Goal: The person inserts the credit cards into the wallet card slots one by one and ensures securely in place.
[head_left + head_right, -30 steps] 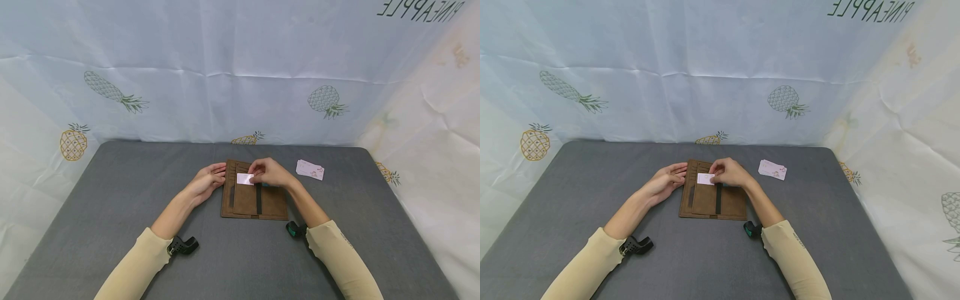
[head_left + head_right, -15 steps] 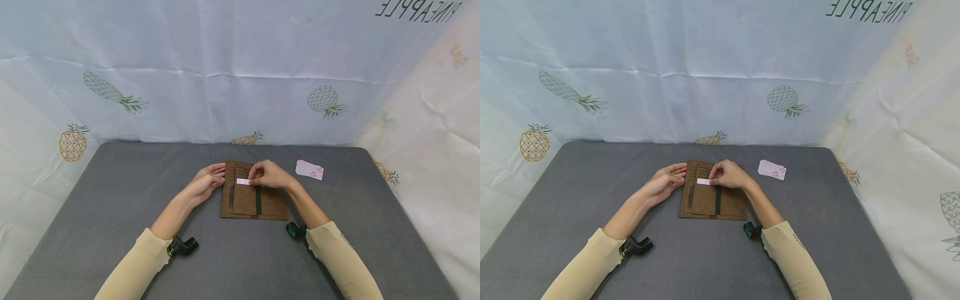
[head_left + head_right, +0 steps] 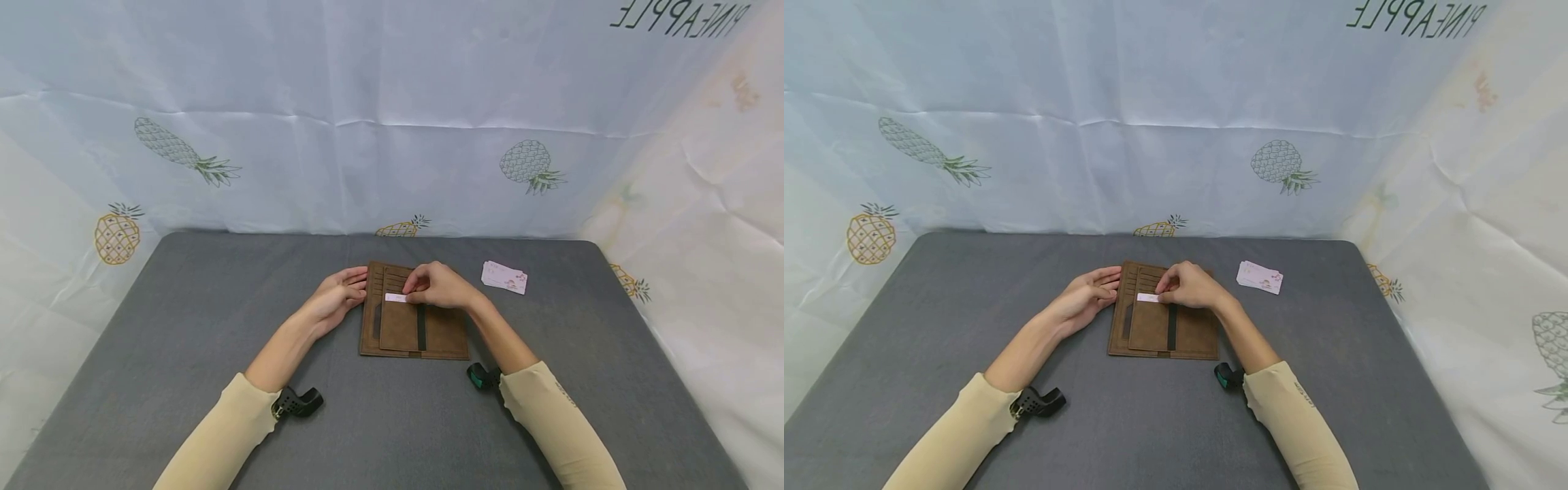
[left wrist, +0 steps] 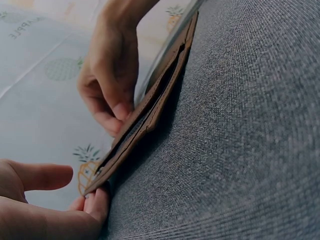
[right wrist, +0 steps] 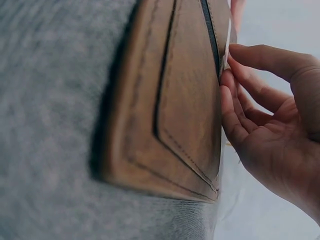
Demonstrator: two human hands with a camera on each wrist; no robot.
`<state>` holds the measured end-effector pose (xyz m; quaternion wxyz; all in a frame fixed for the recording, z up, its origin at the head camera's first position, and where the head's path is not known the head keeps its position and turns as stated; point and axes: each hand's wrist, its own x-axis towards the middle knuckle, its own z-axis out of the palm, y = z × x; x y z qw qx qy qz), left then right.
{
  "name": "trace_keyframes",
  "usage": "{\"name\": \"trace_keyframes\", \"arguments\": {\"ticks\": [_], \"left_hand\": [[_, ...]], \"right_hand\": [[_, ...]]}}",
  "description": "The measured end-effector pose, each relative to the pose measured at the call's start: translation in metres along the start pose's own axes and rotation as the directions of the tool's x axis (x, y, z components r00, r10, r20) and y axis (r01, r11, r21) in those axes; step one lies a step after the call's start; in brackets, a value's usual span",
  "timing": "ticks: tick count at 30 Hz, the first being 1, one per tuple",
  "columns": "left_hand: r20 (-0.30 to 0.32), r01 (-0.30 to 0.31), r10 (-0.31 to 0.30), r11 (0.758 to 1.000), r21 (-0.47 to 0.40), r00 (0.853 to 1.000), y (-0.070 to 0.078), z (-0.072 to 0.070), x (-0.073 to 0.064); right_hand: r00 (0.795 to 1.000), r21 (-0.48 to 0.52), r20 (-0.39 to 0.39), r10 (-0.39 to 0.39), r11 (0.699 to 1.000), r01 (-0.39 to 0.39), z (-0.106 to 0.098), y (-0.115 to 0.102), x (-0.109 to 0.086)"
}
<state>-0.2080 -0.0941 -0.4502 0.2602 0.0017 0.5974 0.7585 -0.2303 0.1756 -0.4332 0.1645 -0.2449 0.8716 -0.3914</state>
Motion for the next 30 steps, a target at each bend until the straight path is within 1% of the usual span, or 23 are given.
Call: {"name": "trace_keyframes", "arguments": {"ticks": [6,9,12,16,20,30], "left_hand": [[0.007,-0.001,0.001,1.0,-0.006,1.0,0.001,0.0,-0.001],[0.008,-0.004,0.004,1.0,-0.005,1.0,0.001,0.0,-0.002],[0.009,-0.008,0.008,1.0,-0.002,1.0,0.001,0.001,-0.001],[0.011,-0.008,0.008,1.0,0.001,1.0,0.001,0.001,-0.001],[0.01,-0.006,0.006,1.0,0.004,1.0,0.001,0.0,0.0],[0.007,-0.003,0.003,1.0,0.008,1.0,0.001,0.0,0.0]], "right_hand": [[1.0,0.069,0.003,-0.012,0.998,0.012,-0.006,0.0,-0.003],[1.0,0.081,-0.019,-0.018,0.997,0.019,-0.015,0.003,-0.007],[0.998,0.088,-0.056,-0.013,0.996,0.018,-0.026,0.007,-0.013],[0.992,0.106,-0.121,0.026,0.994,-0.013,-0.043,0.015,-0.025],[0.981,0.105,-0.175,0.085,0.992,-0.067,-0.057,0.023,-0.036],[0.959,0.083,-0.232,0.162,0.986,-0.146,-0.083,0.041,-0.06]]}}
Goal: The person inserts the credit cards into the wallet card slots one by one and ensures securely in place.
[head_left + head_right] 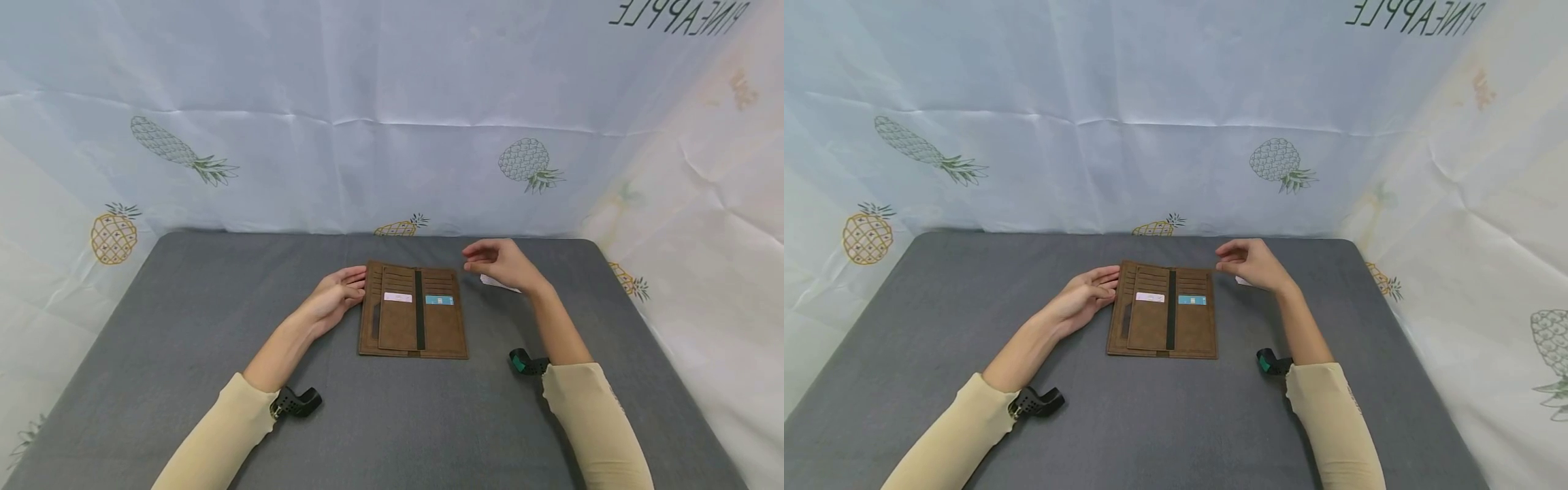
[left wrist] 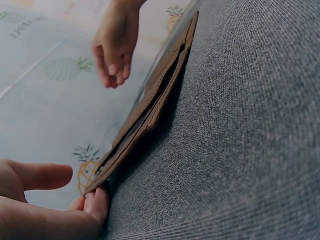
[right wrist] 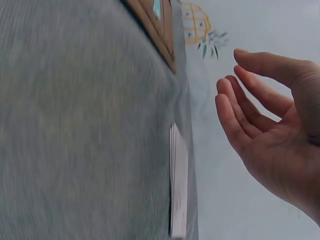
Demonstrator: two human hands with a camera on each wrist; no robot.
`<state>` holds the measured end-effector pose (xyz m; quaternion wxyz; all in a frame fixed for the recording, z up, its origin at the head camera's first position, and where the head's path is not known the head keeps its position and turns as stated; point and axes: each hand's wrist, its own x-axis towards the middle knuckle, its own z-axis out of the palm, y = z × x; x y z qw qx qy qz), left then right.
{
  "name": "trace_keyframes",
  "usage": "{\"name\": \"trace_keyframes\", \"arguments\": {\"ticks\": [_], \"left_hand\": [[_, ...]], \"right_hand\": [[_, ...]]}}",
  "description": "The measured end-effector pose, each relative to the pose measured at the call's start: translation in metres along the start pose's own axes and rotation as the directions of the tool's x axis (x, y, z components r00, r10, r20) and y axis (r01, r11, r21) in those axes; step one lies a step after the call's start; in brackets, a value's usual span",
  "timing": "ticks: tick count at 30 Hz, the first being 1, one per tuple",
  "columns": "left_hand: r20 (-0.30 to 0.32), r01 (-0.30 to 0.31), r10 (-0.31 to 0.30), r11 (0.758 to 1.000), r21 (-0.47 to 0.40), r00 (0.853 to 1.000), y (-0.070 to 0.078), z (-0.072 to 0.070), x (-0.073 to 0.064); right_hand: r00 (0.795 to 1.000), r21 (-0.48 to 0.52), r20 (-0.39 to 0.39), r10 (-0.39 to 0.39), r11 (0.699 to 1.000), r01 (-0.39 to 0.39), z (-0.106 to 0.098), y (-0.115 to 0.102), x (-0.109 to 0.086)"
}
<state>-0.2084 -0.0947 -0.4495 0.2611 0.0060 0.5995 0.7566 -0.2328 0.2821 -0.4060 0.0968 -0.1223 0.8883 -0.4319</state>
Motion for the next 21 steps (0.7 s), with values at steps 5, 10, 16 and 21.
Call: {"name": "trace_keyframes", "arguments": {"ticks": [5,10,16,21], "left_hand": [[0.001,-0.002,0.002,1.0,0.0,1.0,0.0,0.0,0.0],[0.002,-0.004,0.004,1.0,0.003,1.0,0.0,0.0,0.0],[0.0,0.003,-0.003,1.0,-0.003,1.0,0.0,0.0,-0.001],[0.003,-0.001,0.001,1.0,-0.004,1.0,0.001,0.001,-0.001]], "right_hand": [[0.998,-0.065,-0.046,0.046,0.997,-0.049,-0.012,0.01,-0.006],[0.994,-0.141,-0.083,0.075,0.986,-0.086,-0.018,0.024,-0.007],[0.99,-0.235,-0.105,0.095,0.965,-0.118,-0.02,0.04,-0.004],[0.99,-0.31,-0.107,0.095,0.943,-0.124,-0.02,0.045,-0.003]]}}
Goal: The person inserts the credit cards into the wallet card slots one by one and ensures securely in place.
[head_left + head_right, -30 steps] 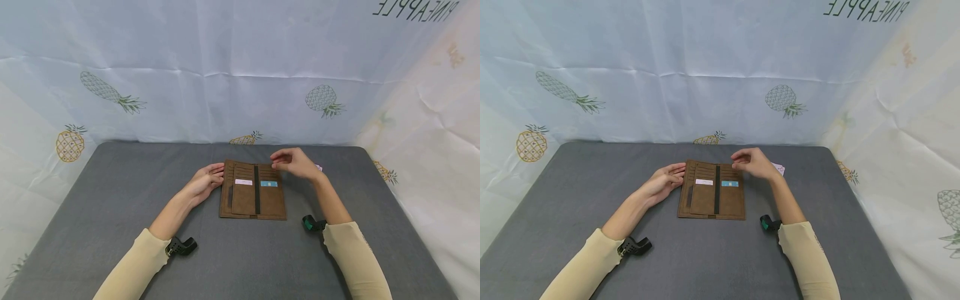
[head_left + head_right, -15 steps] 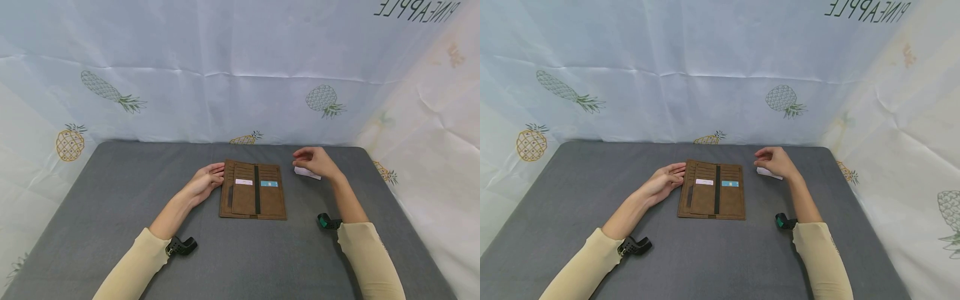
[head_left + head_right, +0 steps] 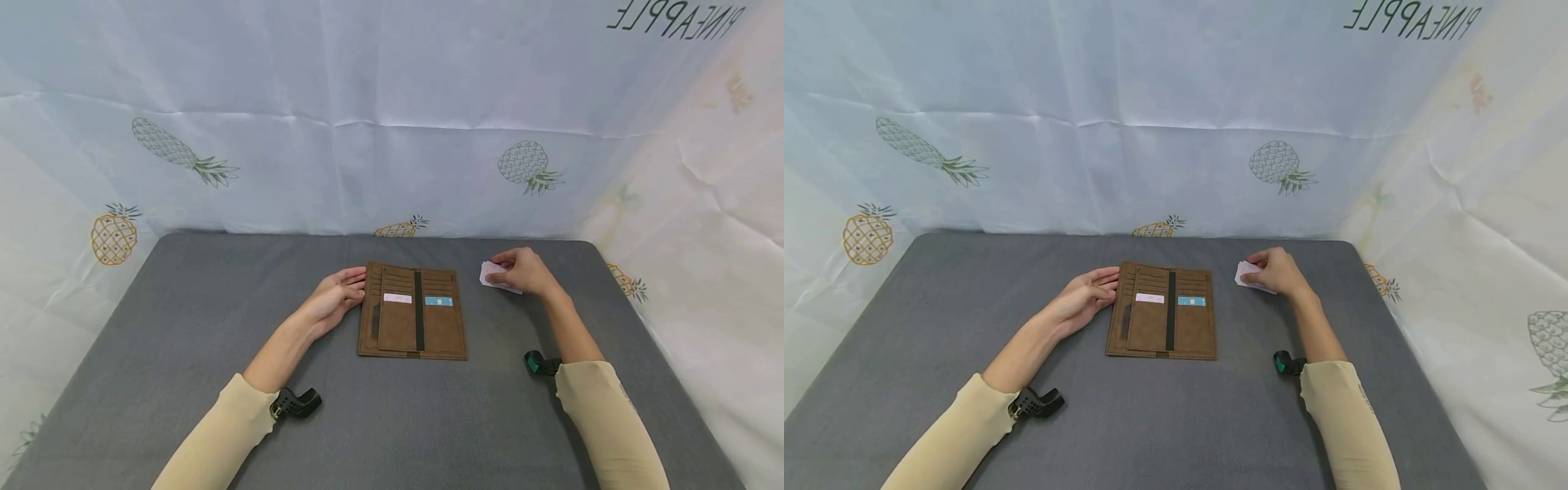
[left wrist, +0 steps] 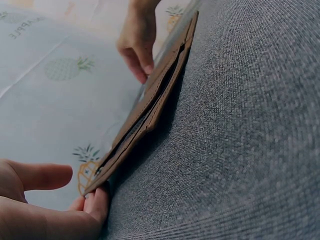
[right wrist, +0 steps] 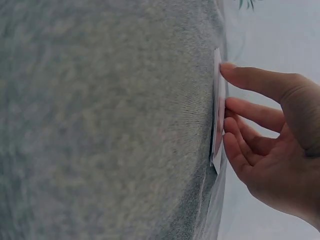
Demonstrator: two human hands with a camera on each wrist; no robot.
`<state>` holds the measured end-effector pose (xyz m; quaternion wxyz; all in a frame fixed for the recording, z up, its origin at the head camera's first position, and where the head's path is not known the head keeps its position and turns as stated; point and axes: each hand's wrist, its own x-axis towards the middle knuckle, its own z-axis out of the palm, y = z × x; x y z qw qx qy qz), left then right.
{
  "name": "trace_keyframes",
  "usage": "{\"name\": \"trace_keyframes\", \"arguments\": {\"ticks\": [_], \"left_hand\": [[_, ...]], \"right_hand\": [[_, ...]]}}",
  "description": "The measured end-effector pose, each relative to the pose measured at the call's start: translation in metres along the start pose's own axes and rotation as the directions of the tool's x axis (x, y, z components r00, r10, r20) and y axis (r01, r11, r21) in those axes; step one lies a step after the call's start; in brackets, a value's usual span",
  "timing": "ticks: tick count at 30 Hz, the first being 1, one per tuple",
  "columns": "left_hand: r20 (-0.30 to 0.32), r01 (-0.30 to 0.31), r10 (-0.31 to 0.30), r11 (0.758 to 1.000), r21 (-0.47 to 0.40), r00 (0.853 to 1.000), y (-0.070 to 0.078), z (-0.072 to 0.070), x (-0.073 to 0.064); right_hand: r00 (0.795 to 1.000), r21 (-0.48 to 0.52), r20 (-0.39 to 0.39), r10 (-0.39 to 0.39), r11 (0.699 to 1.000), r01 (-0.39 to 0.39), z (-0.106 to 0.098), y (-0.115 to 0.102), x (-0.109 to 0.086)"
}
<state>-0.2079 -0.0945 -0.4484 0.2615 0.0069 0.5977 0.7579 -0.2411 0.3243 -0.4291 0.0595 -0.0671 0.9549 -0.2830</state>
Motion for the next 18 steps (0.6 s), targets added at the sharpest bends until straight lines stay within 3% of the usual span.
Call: {"name": "trace_keyframes", "arguments": {"ticks": [18], "left_hand": [[0.003,-0.003,0.003,1.0,-0.001,1.0,-0.0005,-0.0003,0.0001]], "right_hand": [[0.998,-0.005,-0.004,0.061,0.998,-0.061,-0.0029,0.0003,-0.0004]]}}
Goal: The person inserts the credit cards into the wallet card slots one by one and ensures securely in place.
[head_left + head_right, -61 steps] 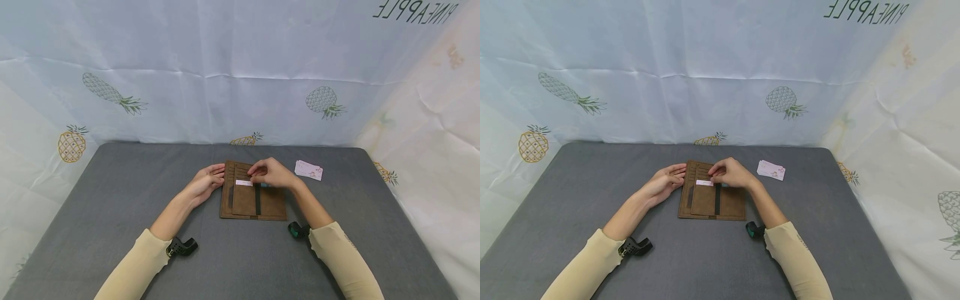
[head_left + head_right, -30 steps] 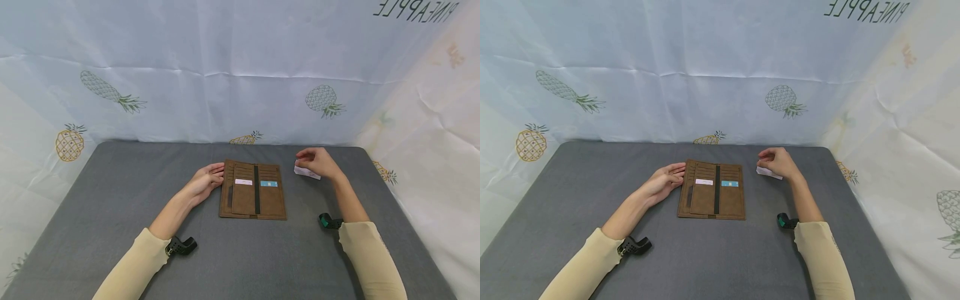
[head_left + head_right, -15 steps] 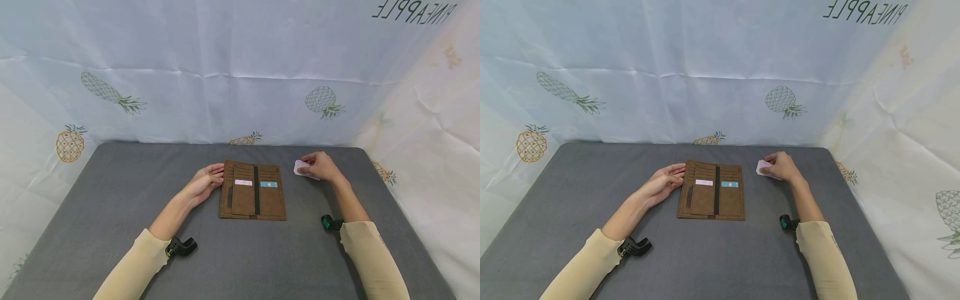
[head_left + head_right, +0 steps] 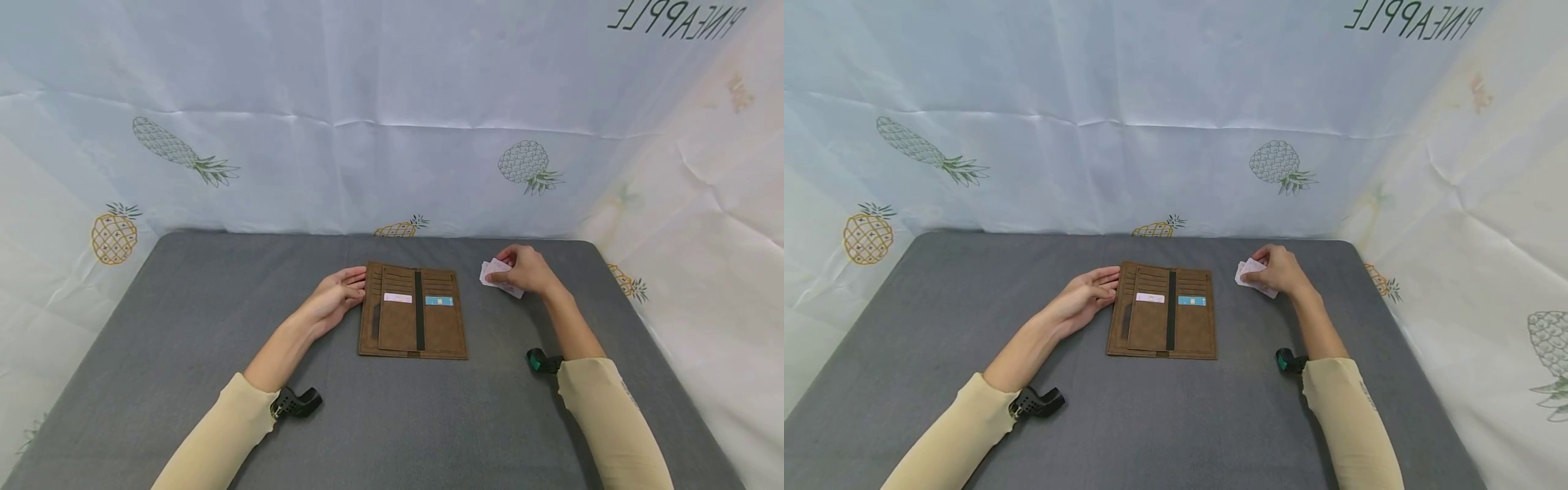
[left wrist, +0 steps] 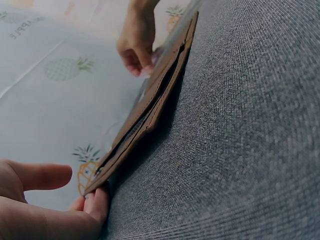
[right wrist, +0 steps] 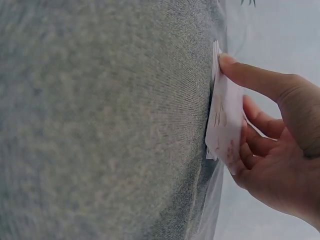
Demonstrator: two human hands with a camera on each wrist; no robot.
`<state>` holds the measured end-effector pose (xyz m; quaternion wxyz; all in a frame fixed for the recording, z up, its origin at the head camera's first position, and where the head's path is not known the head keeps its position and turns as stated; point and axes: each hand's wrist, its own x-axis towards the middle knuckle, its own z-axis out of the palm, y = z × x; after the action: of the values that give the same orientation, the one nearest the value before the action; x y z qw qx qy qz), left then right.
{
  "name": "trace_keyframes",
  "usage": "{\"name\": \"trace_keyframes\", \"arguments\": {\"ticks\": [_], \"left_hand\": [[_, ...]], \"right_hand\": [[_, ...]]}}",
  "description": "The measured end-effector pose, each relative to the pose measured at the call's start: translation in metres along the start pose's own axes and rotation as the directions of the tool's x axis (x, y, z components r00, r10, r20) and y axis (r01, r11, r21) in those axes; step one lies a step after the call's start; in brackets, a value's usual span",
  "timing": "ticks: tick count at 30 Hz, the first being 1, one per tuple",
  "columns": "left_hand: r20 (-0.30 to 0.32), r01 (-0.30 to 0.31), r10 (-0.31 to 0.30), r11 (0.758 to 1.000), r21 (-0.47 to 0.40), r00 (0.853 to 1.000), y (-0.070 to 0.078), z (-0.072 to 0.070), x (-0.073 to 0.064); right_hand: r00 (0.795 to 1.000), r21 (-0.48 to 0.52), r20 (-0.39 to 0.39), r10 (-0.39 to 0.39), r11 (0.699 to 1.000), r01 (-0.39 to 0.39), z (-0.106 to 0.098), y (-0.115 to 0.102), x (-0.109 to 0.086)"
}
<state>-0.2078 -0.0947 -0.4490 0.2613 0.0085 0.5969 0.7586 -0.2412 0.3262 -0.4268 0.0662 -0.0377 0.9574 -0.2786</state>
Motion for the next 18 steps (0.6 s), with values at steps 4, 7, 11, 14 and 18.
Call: {"name": "trace_keyframes", "arguments": {"ticks": [4,7,11,14,18], "left_hand": [[0.0,-0.001,0.001,1.0,0.001,1.0,-0.0004,-0.0002,-0.0004],[0.001,-0.001,0.001,1.0,0.005,1.0,-0.0002,0.0001,-0.0006],[0.001,-0.004,0.004,1.0,0.008,1.0,-0.0007,0.0005,-0.0003],[-0.002,-0.002,0.002,1.0,0.005,1.0,-0.0012,0.0006,0.0002],[-0.006,0.0,0.0,1.0,0.002,1.0,-0.0008,0.0003,0.0001]], "right_hand": [[0.999,0.032,-0.045,-0.027,0.999,0.028,0.0009,0.0024,-0.0008],[0.994,0.061,-0.091,-0.061,0.996,0.067,0.002,0.0046,-0.0006],[0.99,0.099,-0.12,-0.078,0.991,0.09,0.0018,0.0047,-0.0001],[0.989,0.127,-0.118,-0.085,0.987,0.1,0.001,0.0026,0.0002],[0.987,0.162,-0.12,-0.11,0.978,0.128,0.0014,-0.0026,0.0]]}}
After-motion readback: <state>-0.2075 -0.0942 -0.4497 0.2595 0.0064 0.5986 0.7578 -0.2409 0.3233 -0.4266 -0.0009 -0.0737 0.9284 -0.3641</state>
